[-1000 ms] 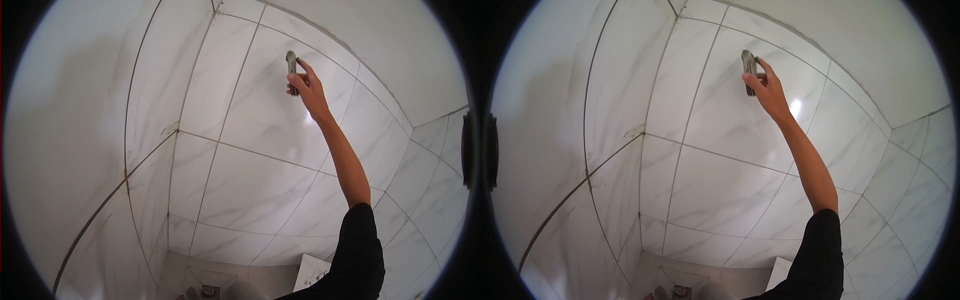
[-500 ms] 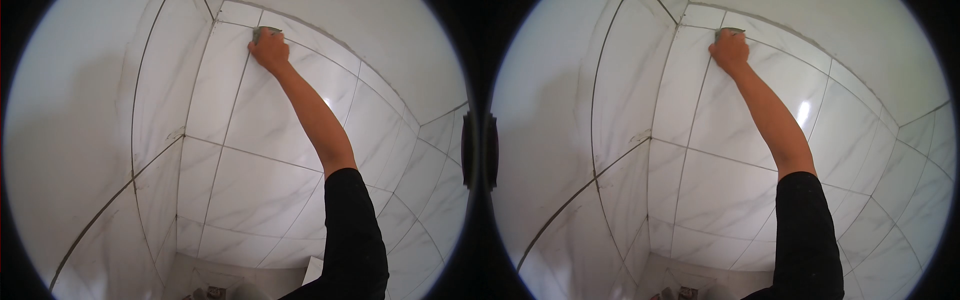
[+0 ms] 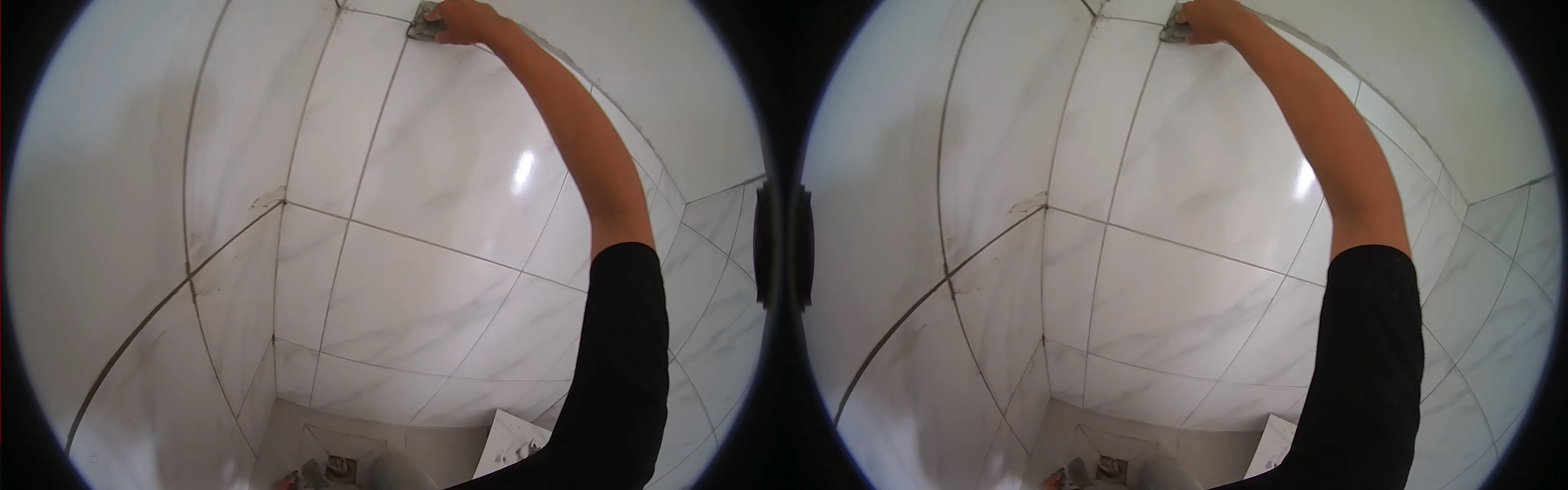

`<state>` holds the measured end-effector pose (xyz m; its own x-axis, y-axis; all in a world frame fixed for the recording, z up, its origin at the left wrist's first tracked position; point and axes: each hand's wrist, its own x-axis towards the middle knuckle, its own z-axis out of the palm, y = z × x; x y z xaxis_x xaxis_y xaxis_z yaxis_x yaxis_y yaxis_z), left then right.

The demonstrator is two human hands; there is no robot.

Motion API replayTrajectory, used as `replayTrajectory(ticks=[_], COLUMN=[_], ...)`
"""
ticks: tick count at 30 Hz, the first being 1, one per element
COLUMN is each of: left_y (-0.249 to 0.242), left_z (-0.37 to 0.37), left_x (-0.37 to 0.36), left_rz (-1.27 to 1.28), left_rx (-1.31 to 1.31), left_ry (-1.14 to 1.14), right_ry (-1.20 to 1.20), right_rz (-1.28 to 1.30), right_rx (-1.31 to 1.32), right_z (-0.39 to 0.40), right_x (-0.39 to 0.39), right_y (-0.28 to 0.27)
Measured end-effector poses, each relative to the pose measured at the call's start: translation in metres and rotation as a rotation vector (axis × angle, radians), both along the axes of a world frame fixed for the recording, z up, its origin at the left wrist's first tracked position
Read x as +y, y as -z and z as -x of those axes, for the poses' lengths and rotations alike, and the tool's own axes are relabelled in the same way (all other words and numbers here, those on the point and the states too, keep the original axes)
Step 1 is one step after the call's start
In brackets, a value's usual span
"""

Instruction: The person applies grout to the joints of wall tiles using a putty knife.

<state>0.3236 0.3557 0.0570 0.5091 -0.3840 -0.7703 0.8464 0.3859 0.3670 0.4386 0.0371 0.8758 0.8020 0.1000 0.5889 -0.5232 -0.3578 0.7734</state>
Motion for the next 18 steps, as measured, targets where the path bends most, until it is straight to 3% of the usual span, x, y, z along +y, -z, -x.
replayTrajectory(ticks=[2, 4, 6, 8, 9, 11, 12, 14, 16, 18], left_y=[0.059, 0.035, -0.004, -0.034, -0.025, 0.005, 0.005, -0.003, -0.009, -0.028], left_z=[0.007, 0.003, 0.004, 0.009, 0.01, 0.012, 0.009, 0.0, 0.007, 0.014], left_x=[-0.002, -0.004, -0.008, 0.006, 0.007, 0.0, -0.001, -0.001, 0.0, 0.0], left_rz=[0.038, 0.006, -0.01, -0.625, -0.624, -0.279, -0.276, 0.133, 0.097, 0.065], left_rx=[-0.329, -0.219, -0.111, -0.866, -0.87, -0.589, -0.589, 0.15, 0.051, -0.054], left_ry=[0.048, -0.01, -0.07, 0.735, 0.738, 0.433, 0.425, -0.17, -0.127, -0.076], right_ry=[0.018, 0.15, 0.173, 0.271, 0.274, 0.018, 0.011, -0.227, -0.255, -0.27], right_rz=[-0.108, -0.007, -0.053, -0.11, -0.11, -0.126, -0.121, -0.304, -0.426, -0.401], right_rx=[0.004, 0.154, 0.103, 0.04, 0.037, -0.099, -0.099, -0.531, -0.643, -0.571], right_z=[0.022, 0.046, 0.078, 0.108, 0.114, 0.112, 0.105, 0.076, 0.053, 0.03], right_x=[0.003, -0.023, -0.035, -0.029, -0.042, -0.08, -0.074, -0.051, -0.036, -0.061], right_y=[0.001, -0.01, -0.006, 0.006, 0.005, 0.0, 0.008, 0.035, 0.052, 0.061])
